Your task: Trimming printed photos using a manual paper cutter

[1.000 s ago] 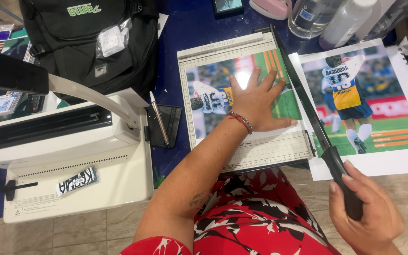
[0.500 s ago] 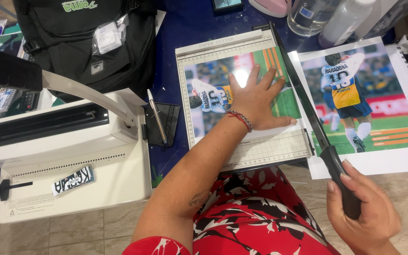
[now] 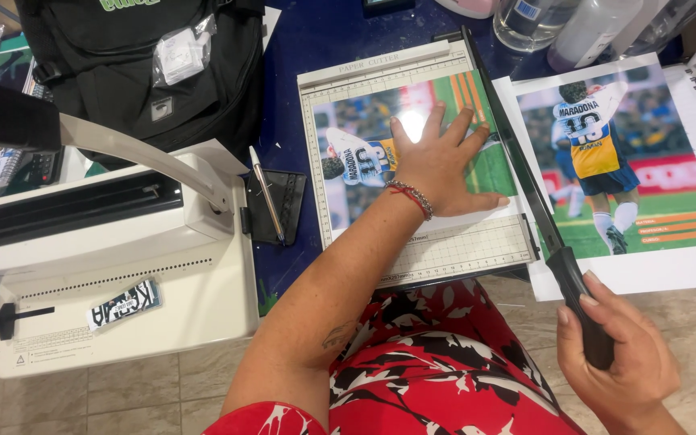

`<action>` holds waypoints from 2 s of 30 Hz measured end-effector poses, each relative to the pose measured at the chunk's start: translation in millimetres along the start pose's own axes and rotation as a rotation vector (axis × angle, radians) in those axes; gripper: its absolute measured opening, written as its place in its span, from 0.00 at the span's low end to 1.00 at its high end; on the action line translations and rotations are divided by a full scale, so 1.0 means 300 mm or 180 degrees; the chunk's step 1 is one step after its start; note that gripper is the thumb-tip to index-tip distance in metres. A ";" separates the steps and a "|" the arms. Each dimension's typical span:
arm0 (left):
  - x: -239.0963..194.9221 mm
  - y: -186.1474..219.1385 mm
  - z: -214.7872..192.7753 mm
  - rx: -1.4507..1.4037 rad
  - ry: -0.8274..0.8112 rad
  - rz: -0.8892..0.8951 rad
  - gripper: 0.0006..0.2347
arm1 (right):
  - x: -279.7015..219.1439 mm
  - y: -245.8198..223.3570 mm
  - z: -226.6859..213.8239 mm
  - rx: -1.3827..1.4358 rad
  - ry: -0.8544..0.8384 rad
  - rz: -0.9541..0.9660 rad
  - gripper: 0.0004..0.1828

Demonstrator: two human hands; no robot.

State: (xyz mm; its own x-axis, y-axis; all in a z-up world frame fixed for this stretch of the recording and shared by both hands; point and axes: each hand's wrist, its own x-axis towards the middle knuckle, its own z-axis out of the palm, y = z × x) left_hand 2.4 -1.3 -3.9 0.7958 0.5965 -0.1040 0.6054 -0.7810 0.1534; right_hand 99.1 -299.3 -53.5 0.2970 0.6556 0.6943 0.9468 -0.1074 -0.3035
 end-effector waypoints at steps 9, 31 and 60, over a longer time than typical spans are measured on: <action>0.002 0.000 0.003 -0.0006 -0.0039 -0.0005 0.46 | -0.018 0.003 0.023 -0.0013 0.0045 -0.0009 0.08; -0.046 -0.073 0.005 0.0458 -0.0026 -0.0156 0.41 | 0.188 -0.083 -0.087 0.0953 0.0265 0.0152 0.15; 0.073 -0.068 0.086 -0.0160 0.0739 0.0218 0.35 | 0.233 -0.085 -0.078 0.1502 0.0014 0.0698 0.14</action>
State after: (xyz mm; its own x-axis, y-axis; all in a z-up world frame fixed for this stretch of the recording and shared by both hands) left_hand 7.7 23.0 -34.8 0.8077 0.5737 0.1361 0.5444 -0.8143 0.2015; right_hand 98.8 -268.1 18.1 0.4834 0.6522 0.5838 0.7034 0.1075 -0.7026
